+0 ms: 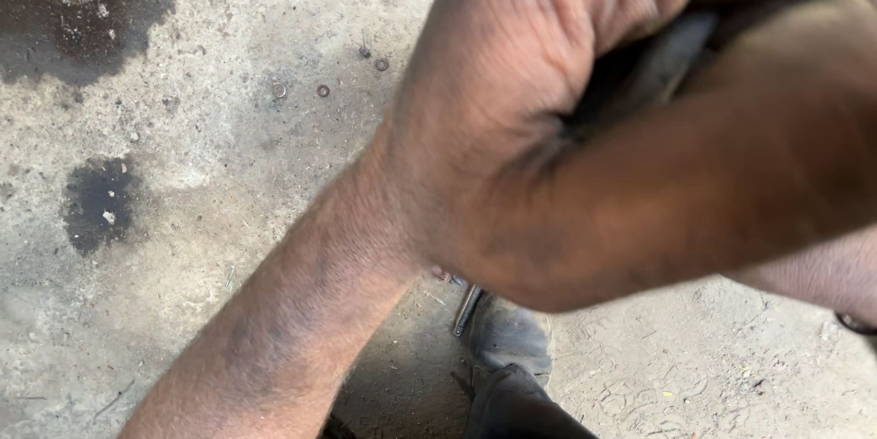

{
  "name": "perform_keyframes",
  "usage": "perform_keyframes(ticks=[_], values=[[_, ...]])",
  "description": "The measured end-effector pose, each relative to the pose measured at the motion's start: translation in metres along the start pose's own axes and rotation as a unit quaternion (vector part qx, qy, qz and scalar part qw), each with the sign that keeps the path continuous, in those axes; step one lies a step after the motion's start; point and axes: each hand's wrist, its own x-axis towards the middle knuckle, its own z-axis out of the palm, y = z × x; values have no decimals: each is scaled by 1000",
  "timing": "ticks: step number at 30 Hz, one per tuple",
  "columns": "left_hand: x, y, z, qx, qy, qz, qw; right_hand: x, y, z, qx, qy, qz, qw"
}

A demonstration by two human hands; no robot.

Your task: The person uses a wrench to tighten bolts on a mechanical part, likely a starter motor, while sitting on the floor. They manipulate the part and tools to secure components together.

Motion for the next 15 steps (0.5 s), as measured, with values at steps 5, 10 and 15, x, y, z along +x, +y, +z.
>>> perform_keyframes(ticks=[5,10,15], values=[[-4,-7,-13,-72,14,-16,997,14,-24,-31,0,-74,37,997],[-1,-8,-32,-163,-8,-37,986,13,-62,9,134,-135,266,945],[3,6,-51,28,24,83,996,14,-101,47,306,-22,203,930]])
